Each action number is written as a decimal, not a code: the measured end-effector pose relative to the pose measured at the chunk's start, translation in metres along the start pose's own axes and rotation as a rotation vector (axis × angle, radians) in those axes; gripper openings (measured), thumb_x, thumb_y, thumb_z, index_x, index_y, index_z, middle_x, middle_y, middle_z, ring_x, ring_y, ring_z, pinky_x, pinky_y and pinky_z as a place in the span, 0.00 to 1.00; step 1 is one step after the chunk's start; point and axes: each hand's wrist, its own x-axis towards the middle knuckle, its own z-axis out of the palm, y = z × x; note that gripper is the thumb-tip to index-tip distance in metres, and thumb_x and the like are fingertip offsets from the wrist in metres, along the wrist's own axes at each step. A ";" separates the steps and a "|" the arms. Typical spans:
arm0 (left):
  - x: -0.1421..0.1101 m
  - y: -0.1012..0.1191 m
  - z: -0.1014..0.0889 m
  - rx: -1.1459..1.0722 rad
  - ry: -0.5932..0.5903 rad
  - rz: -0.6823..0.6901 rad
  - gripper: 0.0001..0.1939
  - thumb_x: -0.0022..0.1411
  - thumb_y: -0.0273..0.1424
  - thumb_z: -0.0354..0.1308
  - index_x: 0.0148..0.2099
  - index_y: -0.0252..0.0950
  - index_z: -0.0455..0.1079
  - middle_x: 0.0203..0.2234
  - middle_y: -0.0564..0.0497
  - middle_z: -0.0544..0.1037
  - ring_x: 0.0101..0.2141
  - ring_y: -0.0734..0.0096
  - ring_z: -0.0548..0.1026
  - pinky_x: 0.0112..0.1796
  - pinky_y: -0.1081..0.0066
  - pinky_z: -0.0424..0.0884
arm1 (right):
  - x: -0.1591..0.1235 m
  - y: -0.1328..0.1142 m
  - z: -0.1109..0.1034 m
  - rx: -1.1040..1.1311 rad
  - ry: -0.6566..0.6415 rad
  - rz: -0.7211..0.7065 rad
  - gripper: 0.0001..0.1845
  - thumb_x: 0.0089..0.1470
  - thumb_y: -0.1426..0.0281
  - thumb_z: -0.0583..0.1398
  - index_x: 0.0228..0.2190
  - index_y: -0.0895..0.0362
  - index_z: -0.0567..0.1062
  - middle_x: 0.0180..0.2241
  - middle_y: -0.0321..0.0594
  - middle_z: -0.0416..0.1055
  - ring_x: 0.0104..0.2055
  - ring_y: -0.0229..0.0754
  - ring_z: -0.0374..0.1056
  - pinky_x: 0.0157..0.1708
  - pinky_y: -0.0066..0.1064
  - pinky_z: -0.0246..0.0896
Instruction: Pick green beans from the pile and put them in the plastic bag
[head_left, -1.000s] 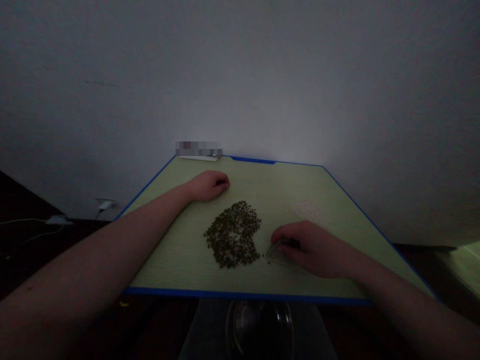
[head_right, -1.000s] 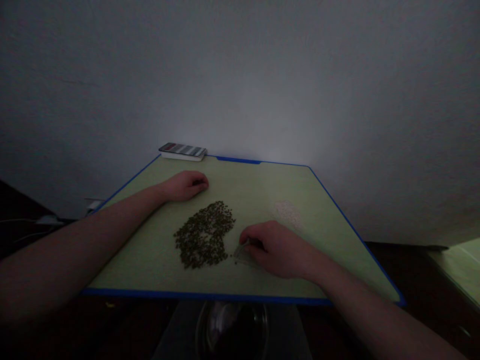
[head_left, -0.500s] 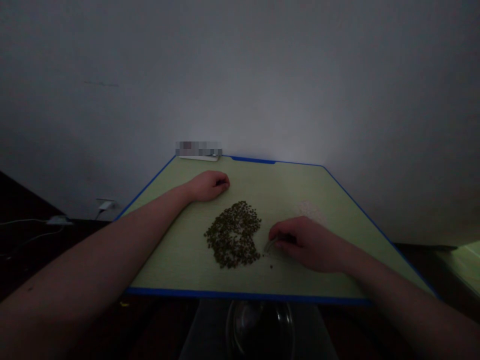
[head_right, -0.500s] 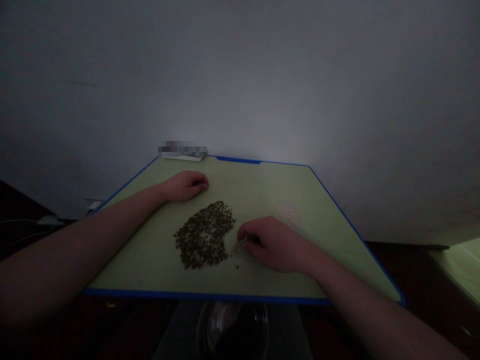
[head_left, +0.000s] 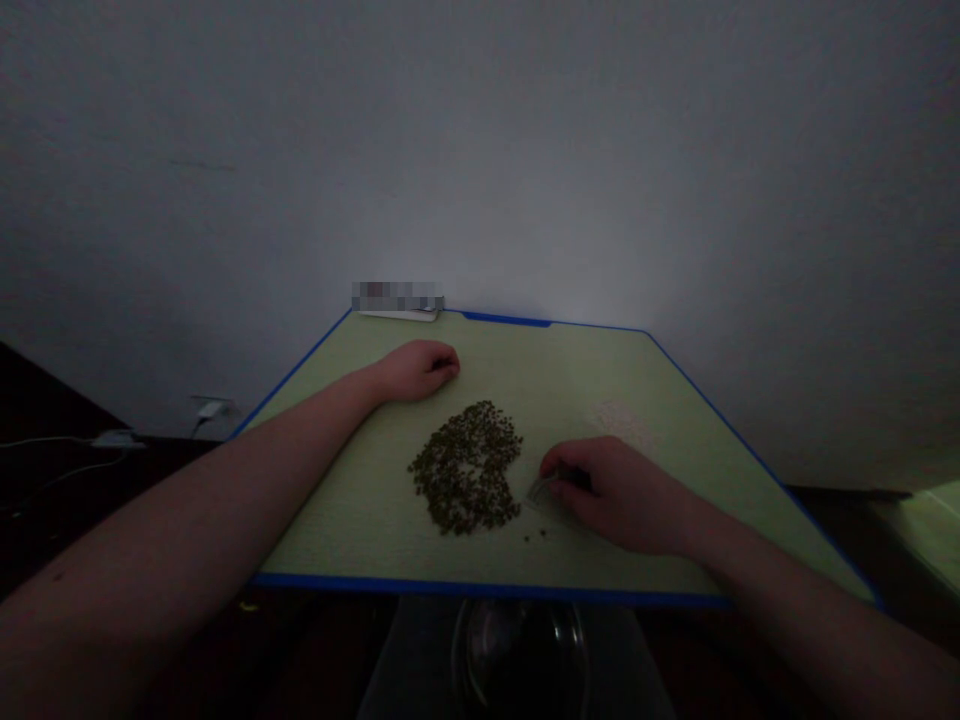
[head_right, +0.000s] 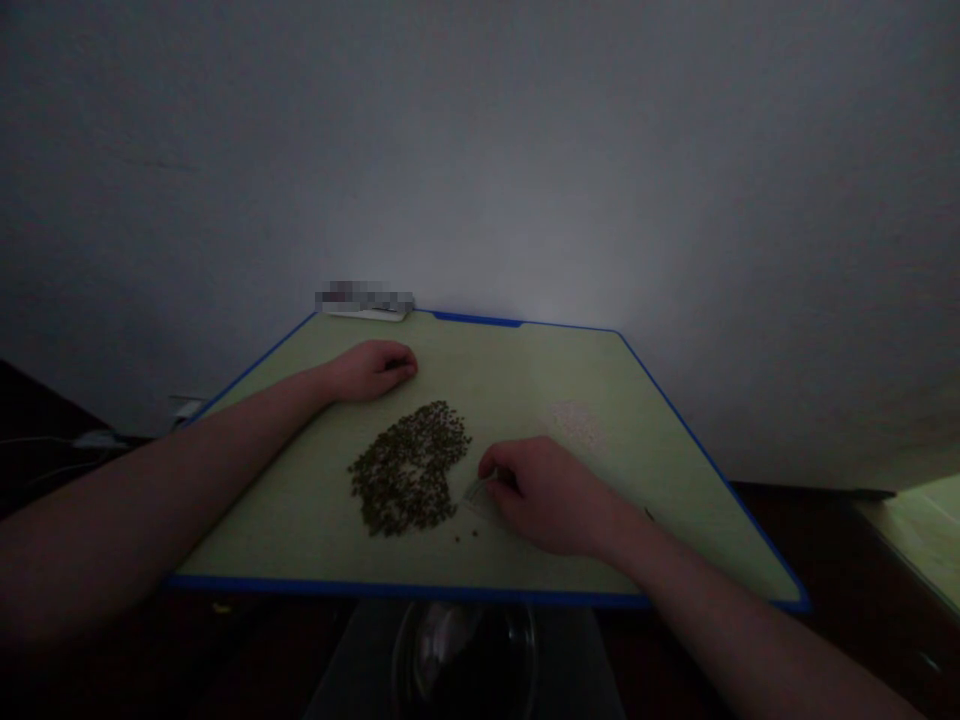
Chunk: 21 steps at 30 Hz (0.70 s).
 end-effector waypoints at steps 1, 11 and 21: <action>0.000 0.000 0.000 0.000 0.001 0.001 0.14 0.58 0.37 0.48 0.36 0.34 0.71 0.27 0.51 0.74 0.27 0.73 0.67 0.28 0.73 0.58 | 0.002 0.001 0.000 -0.009 0.008 -0.003 0.11 0.50 0.74 0.55 0.34 0.57 0.76 0.24 0.36 0.73 0.24 0.35 0.63 0.24 0.26 0.51; 0.000 0.000 0.001 -0.011 0.012 0.008 0.13 0.58 0.36 0.48 0.36 0.34 0.71 0.26 0.51 0.74 0.25 0.74 0.66 0.28 0.73 0.58 | 0.015 -0.003 -0.005 -0.049 -0.086 -0.179 0.11 0.51 0.75 0.54 0.34 0.56 0.75 0.23 0.33 0.70 0.23 0.33 0.61 0.24 0.25 0.51; 0.000 -0.001 0.002 -0.009 0.019 0.016 0.13 0.58 0.36 0.48 0.36 0.35 0.71 0.26 0.51 0.74 0.26 0.73 0.67 0.28 0.73 0.59 | 0.008 -0.002 -0.004 -0.036 -0.102 -0.160 0.11 0.51 0.76 0.54 0.33 0.57 0.75 0.24 0.33 0.70 0.24 0.33 0.61 0.25 0.25 0.51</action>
